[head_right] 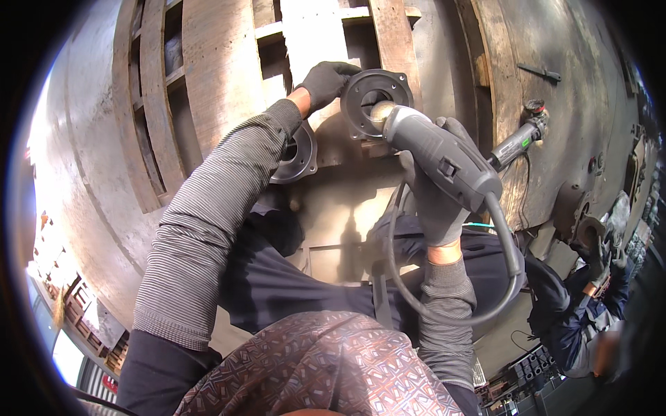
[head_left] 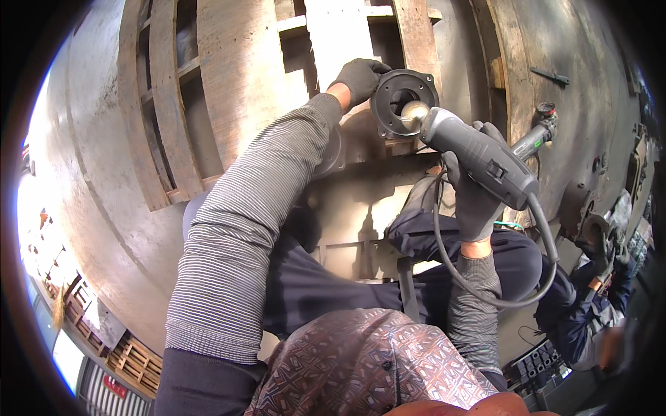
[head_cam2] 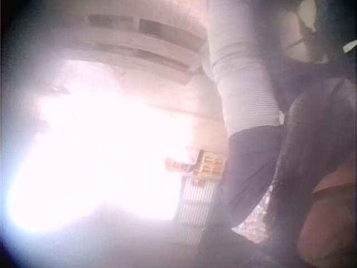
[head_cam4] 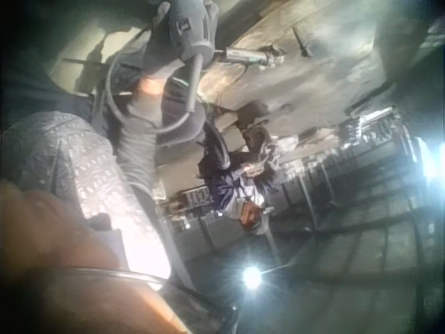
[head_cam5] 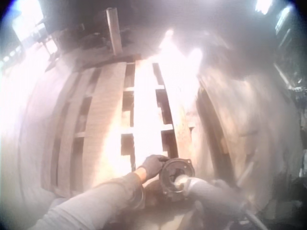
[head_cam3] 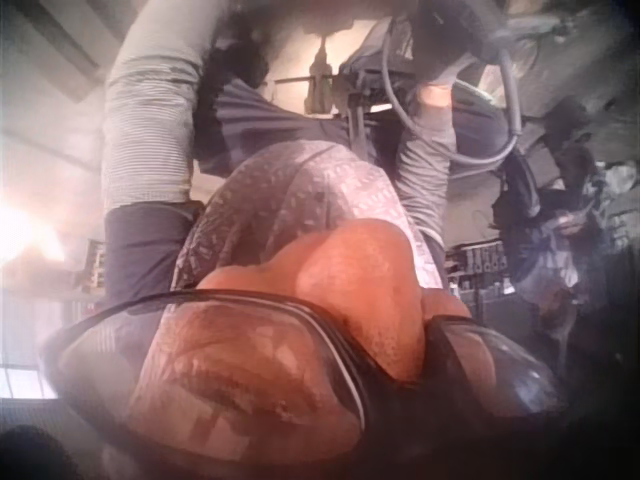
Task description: The person sits on the floor and uses a handheld rotary tool to grind the inner and outer surfaces of two metal flanges placed on a wooden pallet. The person repeatedly repositions the parts and the tool to access different areas, then sets the tool down and inspects the parts.
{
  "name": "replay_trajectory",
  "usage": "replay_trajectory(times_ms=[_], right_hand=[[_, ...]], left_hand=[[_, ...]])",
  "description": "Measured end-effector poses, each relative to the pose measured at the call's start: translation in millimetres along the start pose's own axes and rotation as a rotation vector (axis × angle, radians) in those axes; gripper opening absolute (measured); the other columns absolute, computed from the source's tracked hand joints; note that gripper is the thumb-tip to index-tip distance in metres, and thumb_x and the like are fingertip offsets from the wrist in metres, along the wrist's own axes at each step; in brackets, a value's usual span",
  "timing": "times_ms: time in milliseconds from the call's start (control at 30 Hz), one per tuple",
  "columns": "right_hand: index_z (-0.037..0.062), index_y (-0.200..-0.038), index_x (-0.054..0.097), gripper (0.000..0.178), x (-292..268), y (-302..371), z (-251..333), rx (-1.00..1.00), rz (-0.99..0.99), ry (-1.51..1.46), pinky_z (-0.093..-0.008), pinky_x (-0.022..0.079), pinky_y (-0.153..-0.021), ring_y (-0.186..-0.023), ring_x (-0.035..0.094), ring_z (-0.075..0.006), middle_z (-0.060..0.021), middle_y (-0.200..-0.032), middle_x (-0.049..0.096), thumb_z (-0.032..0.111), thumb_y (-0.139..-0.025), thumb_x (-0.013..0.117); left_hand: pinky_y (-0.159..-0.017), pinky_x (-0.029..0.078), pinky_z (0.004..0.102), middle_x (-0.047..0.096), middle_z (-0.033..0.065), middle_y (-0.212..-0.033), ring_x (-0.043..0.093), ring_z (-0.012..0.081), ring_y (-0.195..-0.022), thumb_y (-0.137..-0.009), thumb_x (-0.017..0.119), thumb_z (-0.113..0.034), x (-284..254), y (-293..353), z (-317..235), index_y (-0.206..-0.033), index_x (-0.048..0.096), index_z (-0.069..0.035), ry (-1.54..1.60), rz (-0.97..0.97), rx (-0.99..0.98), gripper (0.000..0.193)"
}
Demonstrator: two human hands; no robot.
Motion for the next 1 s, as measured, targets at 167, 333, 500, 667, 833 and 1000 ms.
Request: replay_trajectory(times_ms=[167, 333, 500, 667, 833, 1000], right_hand=[[-0.0079, -0.145, 0.052, 0.068, -7.0, -11.8, -5.2, 0.034, -0.175, -0.088, -0.0395, 0.052, -0.11, -0.126, 0.064, -0.0269, -0.018, -0.137, 0.063, 0.005, -0.088, 0.086], [-0.0082, -0.15, 0.045, 0.072, -2.5, -22.4, -1.0, 0.013, -0.154, 0.001, -0.039, 0.051, -0.113, -0.13, 0.062, -0.0257, -0.0183, -0.14, 0.062, 0.001, -0.09, 0.083], [-0.0072, -0.149, 0.045, 0.074, 26.2, -30.8, -18.7, 0.089, -0.116, -0.292, -0.0384, 0.052, -0.112, -0.129, 0.062, -0.025, -0.0166, -0.141, 0.06, -0.003, -0.087, 0.084], [-0.0047, -0.148, 0.046, 0.072, 48.0, -37.1, -29.9, 0.12, -0.058, -0.263, -0.0376, 0.053, -0.112, -0.127, 0.062, -0.0232, -0.0142, -0.139, 0.06, 0.0, -0.088, 0.085], [-0.0042, -0.147, 0.048, 0.069, 55.7, -43.3, -42.2, 0.153, -0.037, -0.252, -0.035, 0.053, -0.109, -0.122, 0.064, -0.0208, -0.0133, -0.134, 0.063, 0.008, -0.09, 0.086], [-0.0024, -0.144, 0.052, 0.069, 63.2, -49.2, -67.2, 0.219, -0.022, -0.322, -0.0367, 0.055, -0.109, -0.124, 0.065, -0.0214, -0.0135, -0.134, 0.065, 0.011, -0.087, 0.088]], left_hand=[[-0.09, 0.059, 0.0321, 0.08, 0.0122, -0.115, 0.074, 0.0199, -0.096, -0.101, 0.062, -0.009, -0.5, -12.1, 10.4, -0.13, 0.075, -0.005, 0.05, -0.024, -0.01, 0.033], [-0.091, 0.059, 0.0331, 0.08, 0.0127, -0.113, 0.075, 0.0211, -0.097, -0.1, 0.062, -0.014, -1.2, -17.4, 14.6, -0.126, 0.078, -0.006, 0.029, -0.056, 0.021, 0.031], [-0.094, 0.058, 0.0351, 0.08, 0.0141, -0.114, 0.076, 0.0245, -0.098, -0.1, 0.058, -0.016, -1.4, -20.2, 17.0, -0.126, 0.078, -0.008, -0.005, -0.061, 0.024, 0.033], [-0.099, 0.056, 0.0379, 0.077, 0.0187, -0.118, 0.074, 0.0315, -0.108, -0.101, 0.054, -0.021, -30.4, -13.3, 4.6, -0.124, 0.077, -0.008, -0.156, -0.282, 0.08, 0.035], [-0.097, 0.058, 0.0426, 0.078, 0.0191, -0.111, 0.075, 0.0365, -0.102, -0.103, 0.054, -0.029, -91.4, 16.5, -56.9, -0.123, 0.077, -0.009, -0.121, -0.515, 0.225, 0.036], [-0.073, 0.057, 0.0304, 0.077, 0.0086, -0.089, 0.07, 0.0139, -0.073, -0.104, 0.064, -0.03, -139.8, 91.6, -161.2, -0.124, 0.074, -0.005, -0.222, -0.439, 0.373, 0.033]])
Point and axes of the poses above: each hand's wrist, its own y-axis away from the middle knuckle, its own x-axis out of the palm, z = x × y, the point moved 10 cm from there along -y, towards the middle knuckle
